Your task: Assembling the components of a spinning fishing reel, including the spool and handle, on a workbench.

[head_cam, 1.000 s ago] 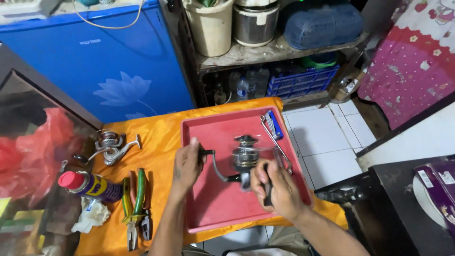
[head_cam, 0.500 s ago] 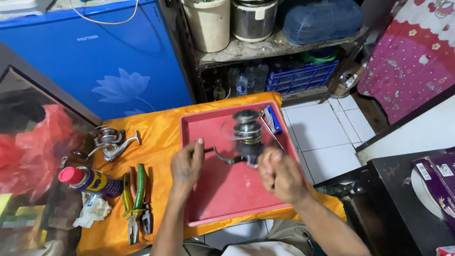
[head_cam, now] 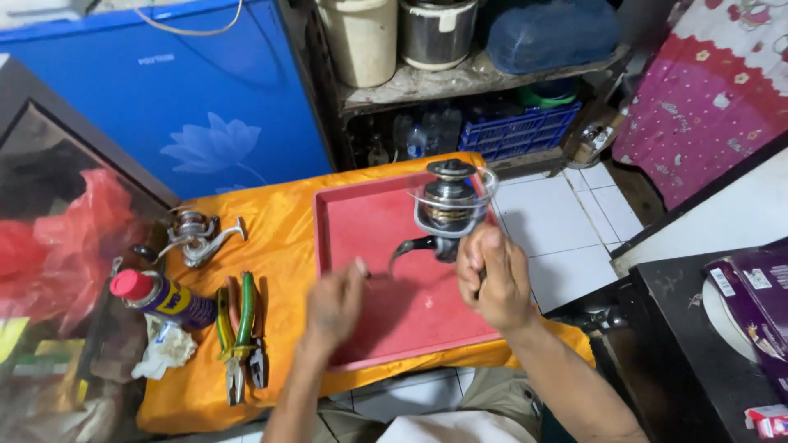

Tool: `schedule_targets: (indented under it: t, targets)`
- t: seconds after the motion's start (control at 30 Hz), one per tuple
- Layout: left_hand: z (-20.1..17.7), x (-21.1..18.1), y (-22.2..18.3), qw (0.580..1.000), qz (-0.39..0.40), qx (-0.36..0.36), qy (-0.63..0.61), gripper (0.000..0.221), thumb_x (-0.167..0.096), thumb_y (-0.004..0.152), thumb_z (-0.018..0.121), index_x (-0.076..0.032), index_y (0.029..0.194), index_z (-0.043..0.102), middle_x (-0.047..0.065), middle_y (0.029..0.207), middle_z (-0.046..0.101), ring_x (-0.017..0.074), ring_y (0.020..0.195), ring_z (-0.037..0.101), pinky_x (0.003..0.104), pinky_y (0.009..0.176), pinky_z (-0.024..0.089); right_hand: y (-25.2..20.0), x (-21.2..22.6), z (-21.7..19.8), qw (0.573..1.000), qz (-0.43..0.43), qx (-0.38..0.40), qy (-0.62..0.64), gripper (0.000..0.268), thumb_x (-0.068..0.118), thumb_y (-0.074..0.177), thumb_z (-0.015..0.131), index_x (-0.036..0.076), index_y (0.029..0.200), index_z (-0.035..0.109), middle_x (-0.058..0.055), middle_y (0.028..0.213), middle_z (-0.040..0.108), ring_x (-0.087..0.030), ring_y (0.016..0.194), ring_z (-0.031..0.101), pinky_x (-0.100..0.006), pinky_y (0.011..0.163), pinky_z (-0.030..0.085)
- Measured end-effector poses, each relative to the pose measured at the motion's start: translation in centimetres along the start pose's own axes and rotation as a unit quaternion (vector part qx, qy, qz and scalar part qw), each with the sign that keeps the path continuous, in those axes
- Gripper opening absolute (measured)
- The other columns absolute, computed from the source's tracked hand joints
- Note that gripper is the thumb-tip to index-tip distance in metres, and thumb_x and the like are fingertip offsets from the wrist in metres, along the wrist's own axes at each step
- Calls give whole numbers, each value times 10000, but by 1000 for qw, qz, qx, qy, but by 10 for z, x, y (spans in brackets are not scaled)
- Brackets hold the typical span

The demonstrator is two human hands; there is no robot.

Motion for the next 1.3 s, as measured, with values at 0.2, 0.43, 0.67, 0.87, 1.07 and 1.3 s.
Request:
schedule_targets:
  t: [0.2,0.43,0.67,0.87,1.07,1.3]
  targets:
    - [6,-1,-13,978,91,63,-178,296,-212,992,543,-116,715,580,99,501,531,314,447,586,355,455,473,-14,-18,-9,996,74,-13,-40,456,312,1135,308,77,774,456,-54,468,355,-122,245,348,-225,205,283]
    - [10,19,19,985,57,-39,-158,260,-224,1029,574,-106,804,632,91,544,514,261,484,527,346,489,436,-27,-3,3,995,90,13,30,484,364,1129,309,75,759,431,-70,449,358,-129,220,357,-210,196,299]
    - [17,32,12,993,-39,7,-110,313,-305,966,708,-103,739,632,116,514,549,280,475,553,358,481,433,-10,-17,-7,997,79,4,24,485,382,1132,281,85,784,442,-40,471,378,-99,246,365,-196,217,305]
    - [4,27,-24,989,-16,144,-21,355,-304,959,641,-102,667,620,186,510,560,422,497,595,455,472,471,6,-29,-21,995,95,-22,19,475,387,1144,270,90,812,434,-34,491,322,-108,244,326,-209,210,270]
    - [27,32,-25,979,104,115,-132,410,-255,971,511,-178,569,533,62,446,508,314,437,568,361,473,477,-11,-42,-13,994,96,16,-45,519,409,1118,301,72,757,462,-71,450,412,-128,262,415,-205,222,326]
    - [14,17,27,998,31,-57,21,465,-306,1083,511,-97,670,563,151,586,628,482,663,623,556,547,473,-20,-25,-2,996,68,55,-32,523,334,1120,317,57,709,486,-66,430,435,-117,267,418,-197,244,352]
Point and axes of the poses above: each hand's wrist, its own y-axis towards the middle knuckle, its own z-axis out of the palm, x = y × z, the point moved 3 cm from there along y, towards the middle knuckle
